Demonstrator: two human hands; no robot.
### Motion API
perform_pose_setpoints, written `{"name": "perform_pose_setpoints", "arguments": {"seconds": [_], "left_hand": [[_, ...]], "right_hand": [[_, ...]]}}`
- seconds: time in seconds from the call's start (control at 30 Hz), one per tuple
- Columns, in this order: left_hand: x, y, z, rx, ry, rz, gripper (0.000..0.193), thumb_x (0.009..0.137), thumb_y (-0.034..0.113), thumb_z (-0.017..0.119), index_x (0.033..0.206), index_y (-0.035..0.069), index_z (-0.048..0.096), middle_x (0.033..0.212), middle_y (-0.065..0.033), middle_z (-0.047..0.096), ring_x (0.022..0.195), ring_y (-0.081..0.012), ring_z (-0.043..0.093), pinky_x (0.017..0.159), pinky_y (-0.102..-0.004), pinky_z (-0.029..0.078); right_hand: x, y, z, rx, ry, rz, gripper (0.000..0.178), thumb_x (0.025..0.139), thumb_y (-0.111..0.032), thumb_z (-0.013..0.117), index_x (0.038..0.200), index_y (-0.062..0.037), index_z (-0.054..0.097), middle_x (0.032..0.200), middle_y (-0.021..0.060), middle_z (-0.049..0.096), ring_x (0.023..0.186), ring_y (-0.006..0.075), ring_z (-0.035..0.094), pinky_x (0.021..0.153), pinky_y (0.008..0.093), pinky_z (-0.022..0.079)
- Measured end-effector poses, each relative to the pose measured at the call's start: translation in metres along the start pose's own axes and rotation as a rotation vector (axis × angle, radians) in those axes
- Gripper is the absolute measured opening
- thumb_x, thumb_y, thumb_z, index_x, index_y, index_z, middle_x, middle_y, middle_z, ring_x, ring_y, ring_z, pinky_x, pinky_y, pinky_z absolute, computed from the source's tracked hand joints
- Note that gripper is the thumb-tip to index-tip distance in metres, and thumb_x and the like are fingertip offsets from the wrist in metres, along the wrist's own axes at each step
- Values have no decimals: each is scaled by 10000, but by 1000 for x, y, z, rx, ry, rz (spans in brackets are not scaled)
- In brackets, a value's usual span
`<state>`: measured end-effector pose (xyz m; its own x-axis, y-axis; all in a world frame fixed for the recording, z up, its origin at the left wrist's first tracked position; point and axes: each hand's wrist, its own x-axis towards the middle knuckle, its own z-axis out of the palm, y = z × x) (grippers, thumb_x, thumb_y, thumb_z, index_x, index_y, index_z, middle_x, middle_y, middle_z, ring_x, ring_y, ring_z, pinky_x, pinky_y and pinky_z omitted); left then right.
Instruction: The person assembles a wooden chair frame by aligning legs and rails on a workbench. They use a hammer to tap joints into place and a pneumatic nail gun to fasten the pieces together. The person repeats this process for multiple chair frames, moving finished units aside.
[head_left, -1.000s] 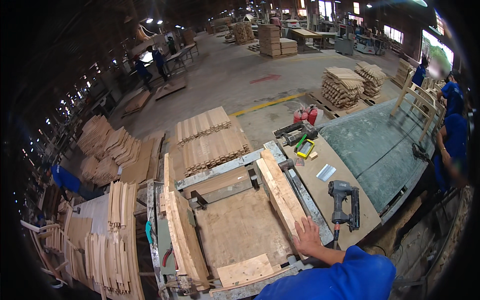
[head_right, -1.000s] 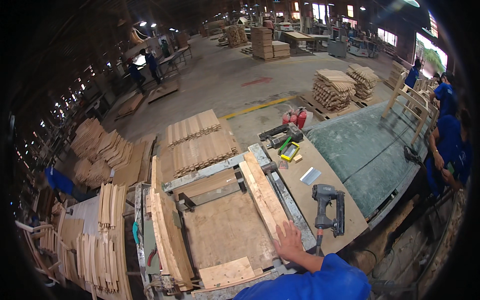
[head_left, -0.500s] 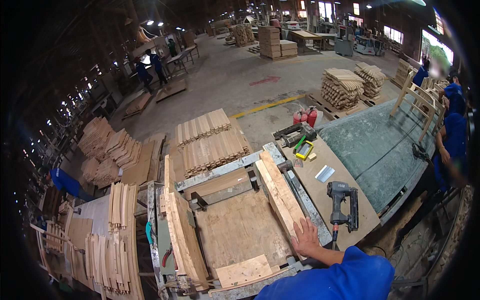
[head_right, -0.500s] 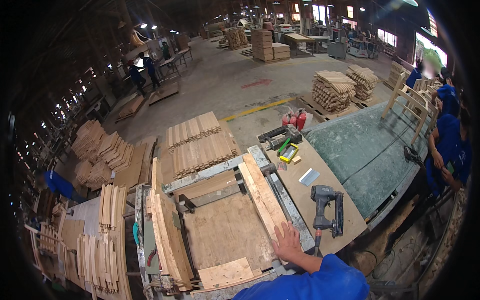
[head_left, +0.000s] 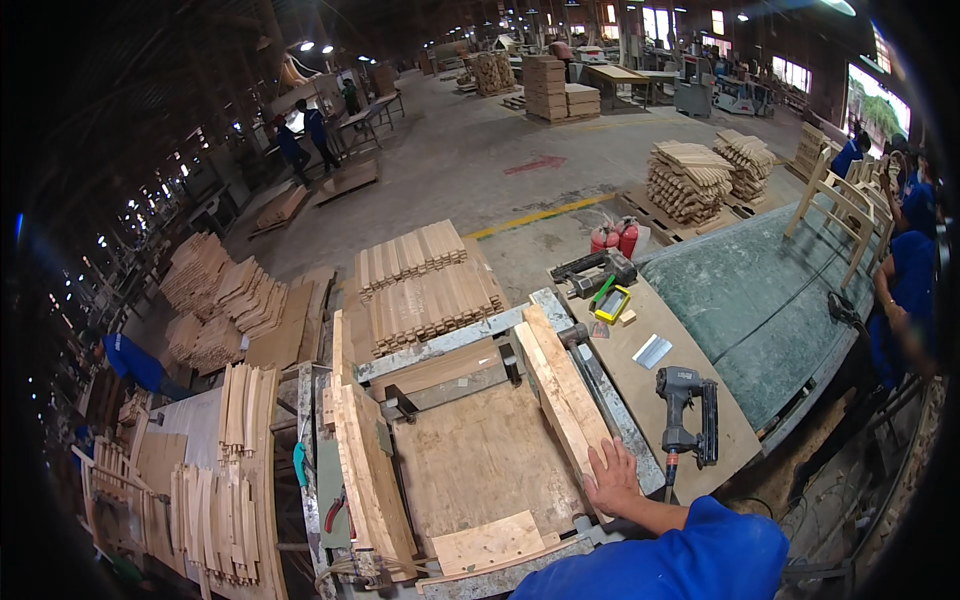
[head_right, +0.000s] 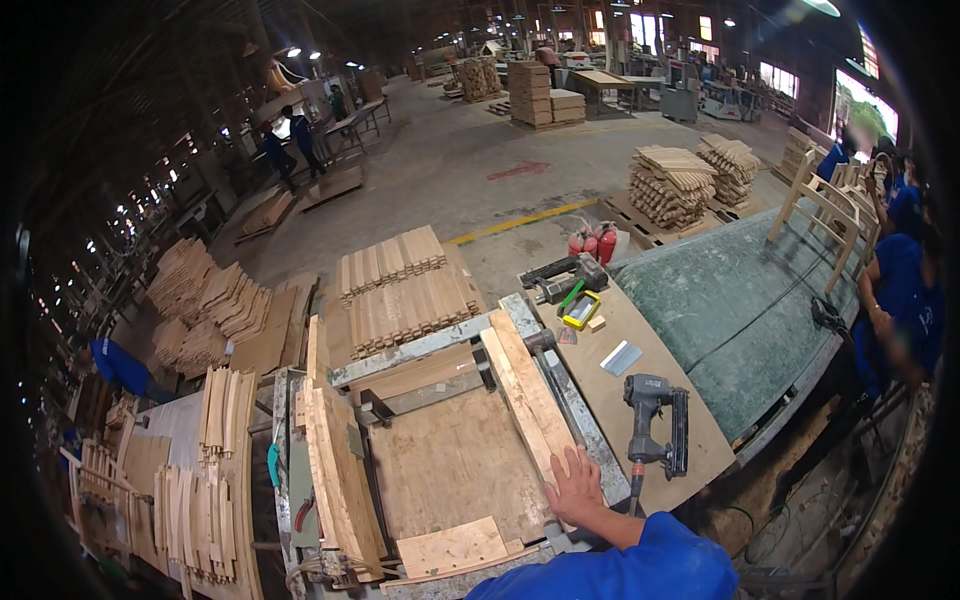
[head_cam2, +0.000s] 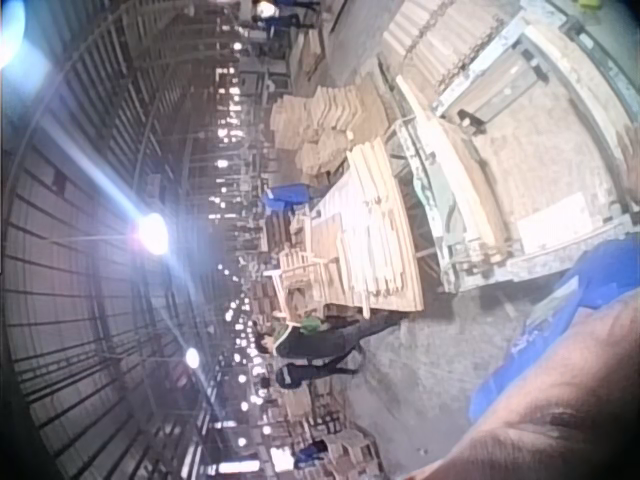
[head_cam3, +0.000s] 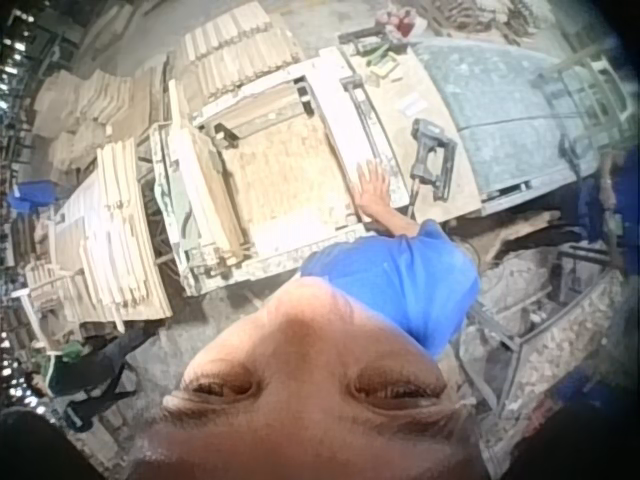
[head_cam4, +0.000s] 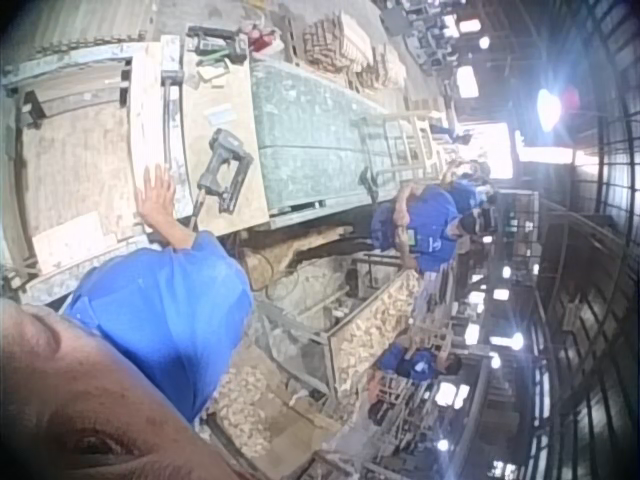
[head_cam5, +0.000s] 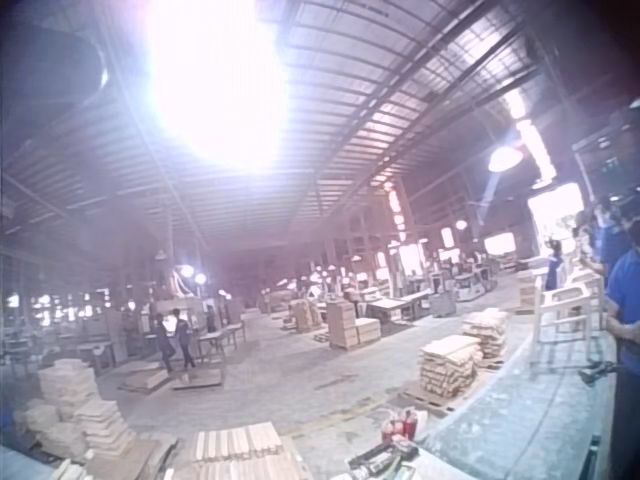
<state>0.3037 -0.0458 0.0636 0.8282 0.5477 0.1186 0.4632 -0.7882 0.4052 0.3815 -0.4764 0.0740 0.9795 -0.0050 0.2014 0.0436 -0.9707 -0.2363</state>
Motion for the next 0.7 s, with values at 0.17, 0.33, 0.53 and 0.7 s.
{"name": "perform_pose_setpoints", "arguments": {"seconds": [0.17, 0.33, 0.53, 0.7], "left_hand": [[0, 1, 0, -4, 2, -3, 322, 981, 309, 603, 1075, 37, 747, 1009, -221, 731, 958, -452, 671, 890, -541, 522], [0, 2, 0, -1, -2, 0, 337, 989, 322, 594, 1072, 34, 746, 998, -226, 732, 942, -457, 674, 877, -546, 525], [-2, 1, -1, -2, -7, 2, 356, 999, 338, 583, 1068, 29, 745, 985, -231, 732, 923, -463, 676, 861, -552, 527], [-4, -1, -3, 0, -9, 0, 372, 1007, 351, 574, 1065, 26, 745, 973, -236, 733, 907, -468, 678, 848, -558, 530]], "right_hand": [[-1, 0, 2, -7, 12, 1, 669, 973, -409, 635, 1529, -55, 524, 1599, 264, 390, 1528, 481, 262, 1196, 603, 236], [-1, 1, 2, 9, -1, 13, 675, 973, -412, 634, 1536, -59, 515, 1613, 264, 378, 1538, 477, 253, 1201, 603, 226], [0, 0, 1, 11, -25, 14, 696, 976, -418, 630, 1557, -60, 490, 1623, 266, 368, 1546, 479, 238, 1208, 602, 212], [0, -1, -1, 10, -21, 10, 692, 975, -413, 634, 1551, -54, 497, 1622, 270, 366, 1542, 484, 243, 1204, 602, 218]]}}
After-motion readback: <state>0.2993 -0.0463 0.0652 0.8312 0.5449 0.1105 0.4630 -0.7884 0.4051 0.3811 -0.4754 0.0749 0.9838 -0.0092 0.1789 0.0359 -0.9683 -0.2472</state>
